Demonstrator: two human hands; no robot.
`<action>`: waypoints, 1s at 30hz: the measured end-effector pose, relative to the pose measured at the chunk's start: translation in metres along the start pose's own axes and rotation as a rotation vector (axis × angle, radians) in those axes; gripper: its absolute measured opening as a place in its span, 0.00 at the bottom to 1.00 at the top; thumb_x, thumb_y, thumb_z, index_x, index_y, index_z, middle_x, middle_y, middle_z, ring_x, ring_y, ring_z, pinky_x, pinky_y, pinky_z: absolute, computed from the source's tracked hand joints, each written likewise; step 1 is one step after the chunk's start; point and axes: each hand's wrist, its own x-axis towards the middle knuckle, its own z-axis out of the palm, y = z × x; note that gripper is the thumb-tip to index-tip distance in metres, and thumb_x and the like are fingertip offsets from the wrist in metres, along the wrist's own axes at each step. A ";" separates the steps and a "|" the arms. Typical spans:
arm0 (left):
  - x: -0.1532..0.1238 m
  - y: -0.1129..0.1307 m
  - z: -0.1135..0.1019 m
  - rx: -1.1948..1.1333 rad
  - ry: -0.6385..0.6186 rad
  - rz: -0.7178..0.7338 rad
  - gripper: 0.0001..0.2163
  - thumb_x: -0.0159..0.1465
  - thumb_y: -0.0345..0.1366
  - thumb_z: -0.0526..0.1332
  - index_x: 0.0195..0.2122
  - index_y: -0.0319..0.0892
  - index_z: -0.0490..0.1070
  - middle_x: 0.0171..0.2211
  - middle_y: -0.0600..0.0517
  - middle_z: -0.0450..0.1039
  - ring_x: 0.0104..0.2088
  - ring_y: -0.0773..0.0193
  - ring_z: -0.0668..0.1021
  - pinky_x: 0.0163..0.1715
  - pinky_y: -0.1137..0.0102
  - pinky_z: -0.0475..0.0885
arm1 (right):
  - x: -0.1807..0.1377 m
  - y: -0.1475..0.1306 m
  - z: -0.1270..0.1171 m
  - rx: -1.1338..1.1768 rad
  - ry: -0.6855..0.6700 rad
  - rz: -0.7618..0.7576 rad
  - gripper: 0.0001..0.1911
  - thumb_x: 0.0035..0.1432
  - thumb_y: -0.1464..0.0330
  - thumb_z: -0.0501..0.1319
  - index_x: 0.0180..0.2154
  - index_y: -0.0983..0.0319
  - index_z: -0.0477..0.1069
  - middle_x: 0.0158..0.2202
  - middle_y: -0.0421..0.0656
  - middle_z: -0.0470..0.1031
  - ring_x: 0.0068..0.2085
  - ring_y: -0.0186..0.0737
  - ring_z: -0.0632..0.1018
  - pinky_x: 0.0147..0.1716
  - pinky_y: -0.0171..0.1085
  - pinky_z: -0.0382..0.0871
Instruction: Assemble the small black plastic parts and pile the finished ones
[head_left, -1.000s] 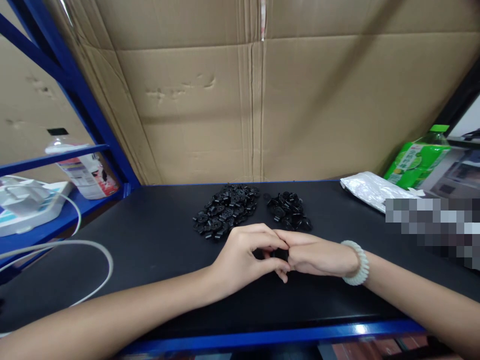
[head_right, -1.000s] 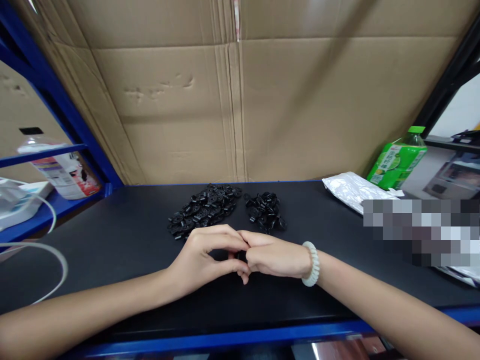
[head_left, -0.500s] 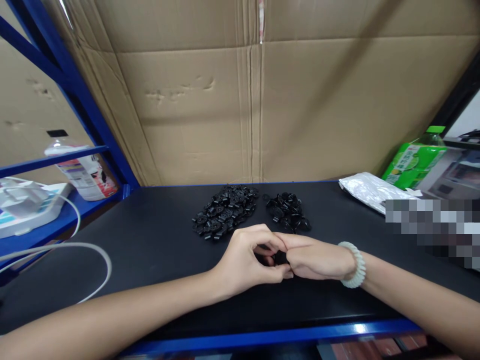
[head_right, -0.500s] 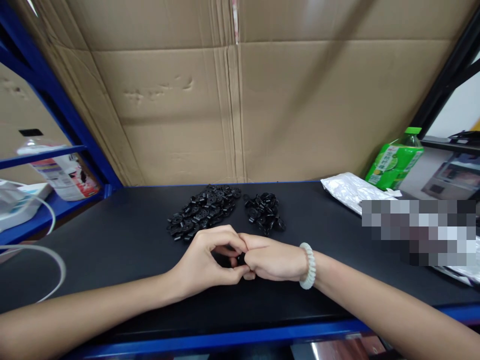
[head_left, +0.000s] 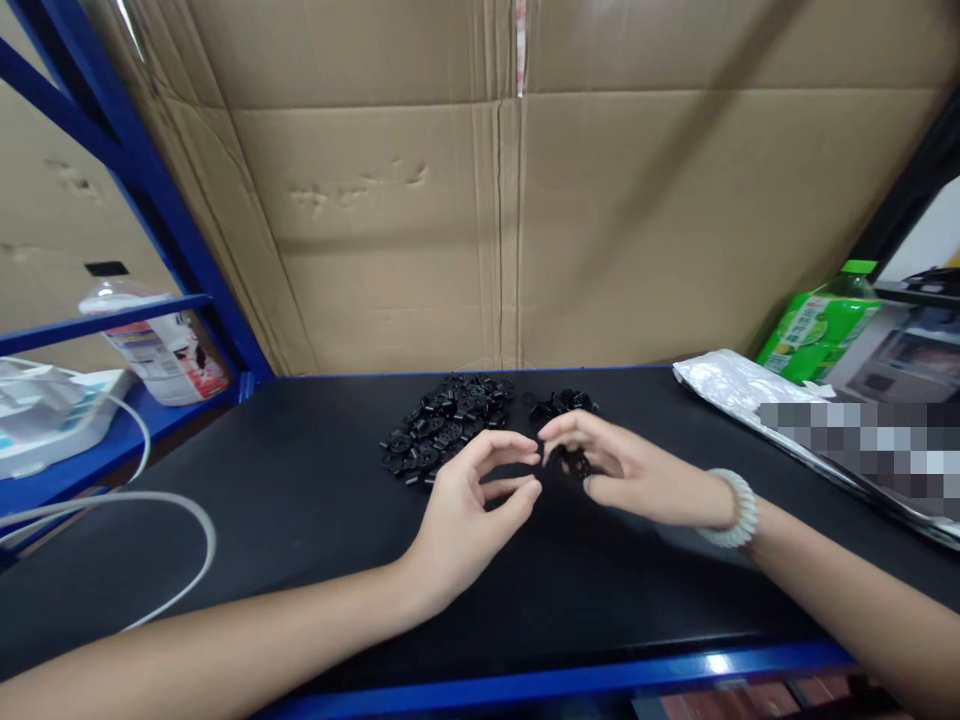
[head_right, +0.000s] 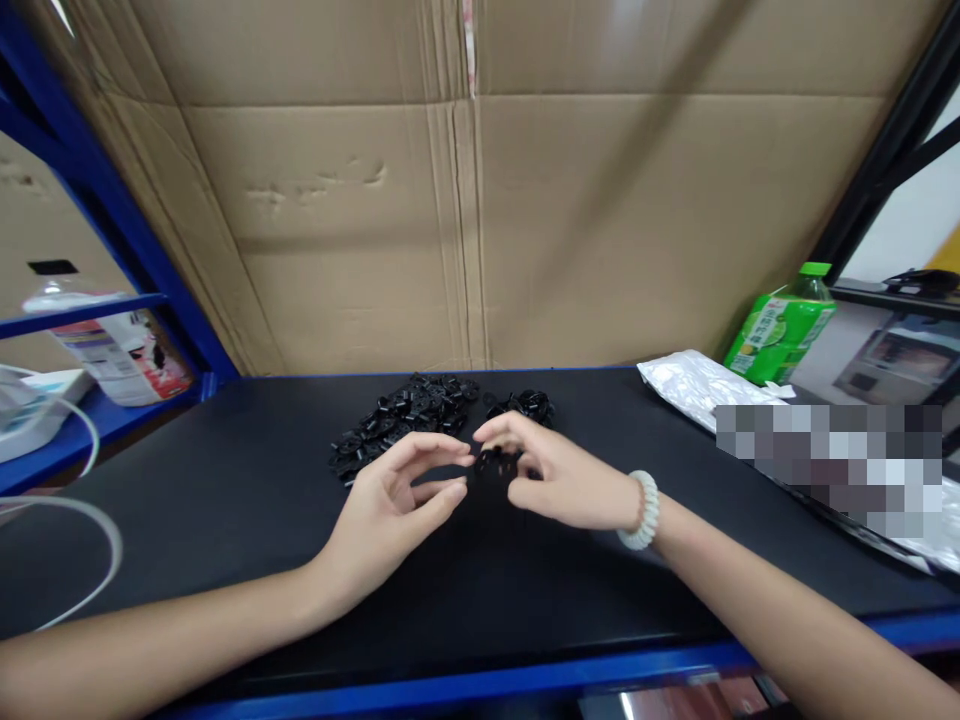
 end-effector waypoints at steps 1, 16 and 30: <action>-0.001 -0.002 0.000 0.070 -0.027 -0.016 0.10 0.57 0.26 0.60 0.40 0.41 0.67 0.41 0.50 0.70 0.45 0.61 0.75 0.44 0.65 0.76 | 0.001 0.004 -0.007 -0.186 0.101 -0.035 0.21 0.48 0.77 0.55 0.46 0.59 0.62 0.44 0.45 0.67 0.42 0.40 0.69 0.41 0.41 0.65; -0.018 -0.002 -0.008 0.983 -0.399 0.114 0.27 0.61 0.52 0.54 0.57 0.40 0.60 0.60 0.38 0.53 0.63 0.34 0.46 0.56 0.41 0.55 | 0.004 0.015 -0.008 -0.604 0.404 -0.222 0.20 0.55 0.78 0.52 0.49 0.57 0.65 0.49 0.45 0.67 0.52 0.44 0.67 0.54 0.49 0.60; -0.008 0.000 -0.007 1.115 -0.355 0.199 0.28 0.57 0.53 0.58 0.52 0.37 0.64 0.51 0.39 0.62 0.56 0.41 0.61 0.56 0.45 0.56 | -0.008 -0.007 0.014 -0.394 0.324 -0.312 0.15 0.57 0.79 0.52 0.41 0.59 0.71 0.41 0.44 0.71 0.45 0.42 0.71 0.47 0.43 0.65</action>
